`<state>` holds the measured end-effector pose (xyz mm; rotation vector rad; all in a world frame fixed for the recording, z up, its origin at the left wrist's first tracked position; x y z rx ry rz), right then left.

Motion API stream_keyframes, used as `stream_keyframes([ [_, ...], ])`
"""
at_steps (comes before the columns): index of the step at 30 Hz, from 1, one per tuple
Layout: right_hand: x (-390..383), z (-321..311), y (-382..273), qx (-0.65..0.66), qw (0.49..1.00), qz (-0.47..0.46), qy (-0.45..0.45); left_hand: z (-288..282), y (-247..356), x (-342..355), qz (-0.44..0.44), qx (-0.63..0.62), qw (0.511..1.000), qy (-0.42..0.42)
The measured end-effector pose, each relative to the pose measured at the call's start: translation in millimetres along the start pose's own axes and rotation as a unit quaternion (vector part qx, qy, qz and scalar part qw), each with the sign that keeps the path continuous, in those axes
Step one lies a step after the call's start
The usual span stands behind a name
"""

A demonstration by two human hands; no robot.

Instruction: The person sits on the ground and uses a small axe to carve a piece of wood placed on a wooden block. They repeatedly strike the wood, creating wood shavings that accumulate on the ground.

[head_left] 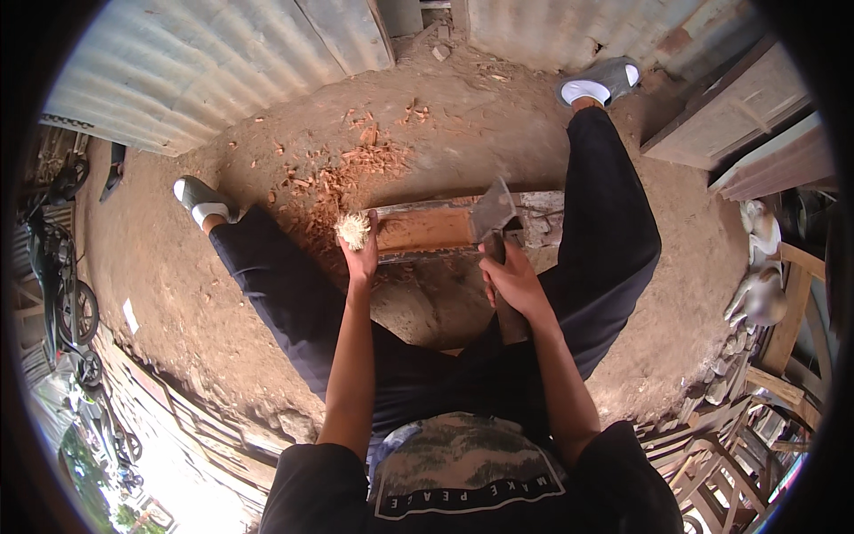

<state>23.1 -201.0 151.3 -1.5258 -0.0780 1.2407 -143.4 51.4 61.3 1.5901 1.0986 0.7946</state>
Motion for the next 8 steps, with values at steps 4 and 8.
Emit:
stream_keyframes([
  [4, -5, 37, -6, -0.010, 0.999, -0.007, -0.036, 3, -10, -6, 0.008, 0.037, 0.998, -0.055],
  [8, -9, 64, -5, -0.143, 0.987, -0.062, -0.045, 12, -27, -9, 0.023, 0.104, 0.985, -0.137],
])
Point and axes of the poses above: each hand's wrist, its own x-axis towards the middle knuckle, its own z-axis out of the palm, y = z × x, the point moved 7 cm from there along x, towards the middle knuckle, and after that the axes turned 8 degrees about x, right-handed, at the moved point
